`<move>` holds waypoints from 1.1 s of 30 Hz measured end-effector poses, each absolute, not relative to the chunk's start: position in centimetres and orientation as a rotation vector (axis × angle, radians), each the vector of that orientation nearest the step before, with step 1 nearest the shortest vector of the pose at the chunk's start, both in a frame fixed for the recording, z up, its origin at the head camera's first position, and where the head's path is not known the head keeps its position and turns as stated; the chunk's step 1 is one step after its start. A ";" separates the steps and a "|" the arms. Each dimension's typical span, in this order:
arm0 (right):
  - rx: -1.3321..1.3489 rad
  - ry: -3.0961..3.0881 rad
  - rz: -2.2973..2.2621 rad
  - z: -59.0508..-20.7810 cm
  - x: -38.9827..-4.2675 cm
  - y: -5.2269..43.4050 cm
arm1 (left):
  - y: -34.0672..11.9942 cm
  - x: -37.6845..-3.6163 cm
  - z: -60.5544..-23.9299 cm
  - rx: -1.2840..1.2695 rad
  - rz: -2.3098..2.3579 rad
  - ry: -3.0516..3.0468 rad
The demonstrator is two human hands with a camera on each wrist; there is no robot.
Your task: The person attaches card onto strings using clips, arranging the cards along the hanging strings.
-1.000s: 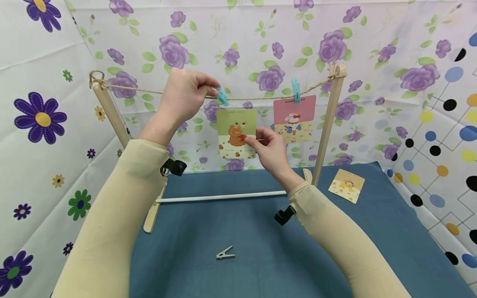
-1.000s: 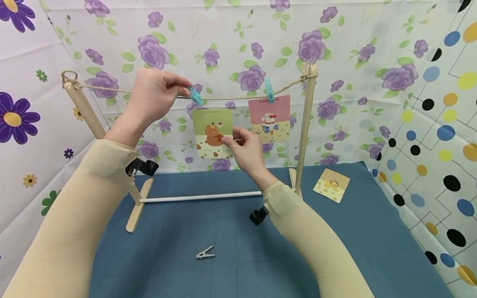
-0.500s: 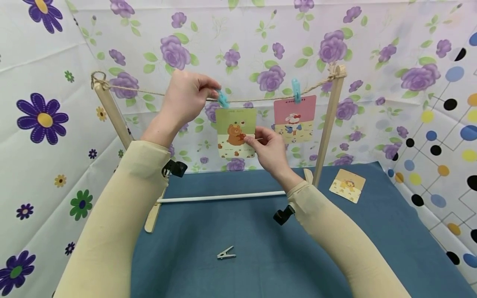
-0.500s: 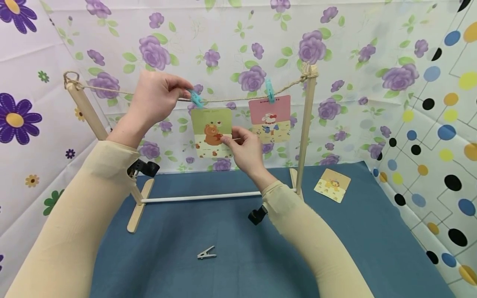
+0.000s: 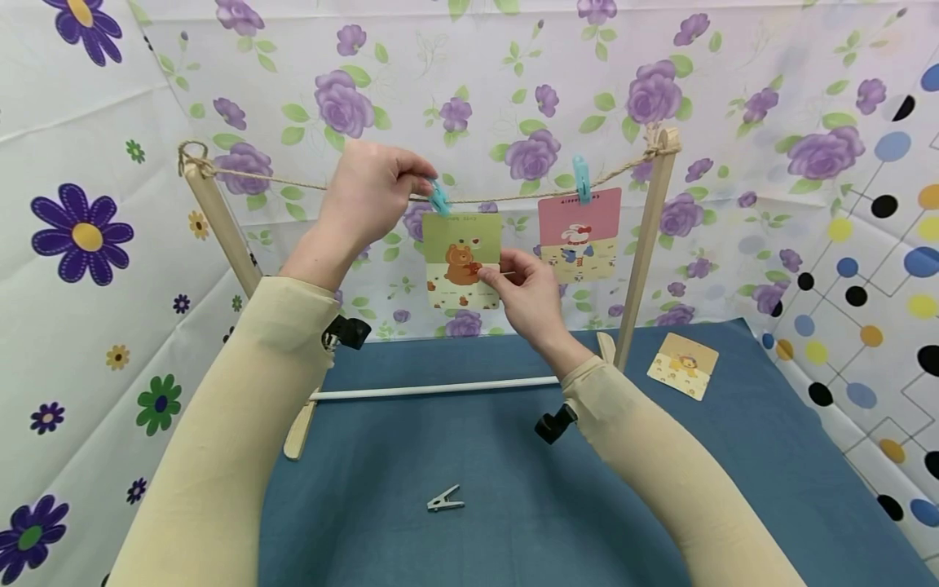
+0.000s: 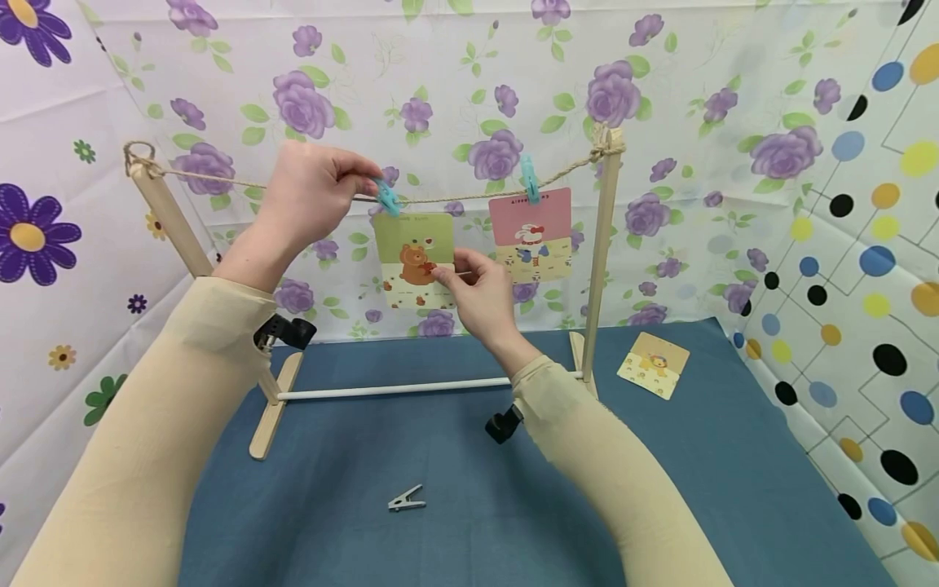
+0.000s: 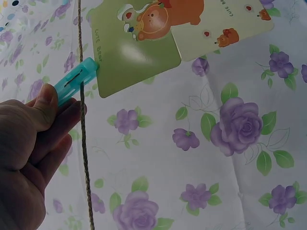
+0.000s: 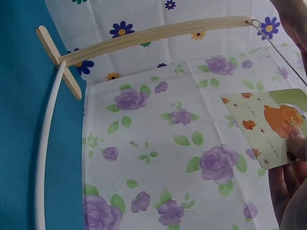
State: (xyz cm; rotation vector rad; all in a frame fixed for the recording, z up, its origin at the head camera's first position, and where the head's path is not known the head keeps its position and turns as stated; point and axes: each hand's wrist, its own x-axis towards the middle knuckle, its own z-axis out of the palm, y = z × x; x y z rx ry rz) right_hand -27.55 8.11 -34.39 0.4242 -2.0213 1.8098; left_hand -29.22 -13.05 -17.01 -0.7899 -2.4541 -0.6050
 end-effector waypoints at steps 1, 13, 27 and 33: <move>0.423 -2.021 1.808 -34.4 -27.5 8.1 | -13.0 -29.2 -17.0 -0.791 -0.609 -2.459; 0.425 -1.992 1.823 -34.5 -27.6 7.7 | -12.7 -29.2 -17.3 -0.769 -0.619 -2.509; 0.425 -1.998 1.814 -34.3 -27.6 7.5 | -12.3 -29.1 -17.3 -0.777 -0.602 -2.568; 0.429 -1.995 1.813 -34.3 -27.6 7.4 | -12.2 -29.1 -17.3 -0.795 -0.555 -2.580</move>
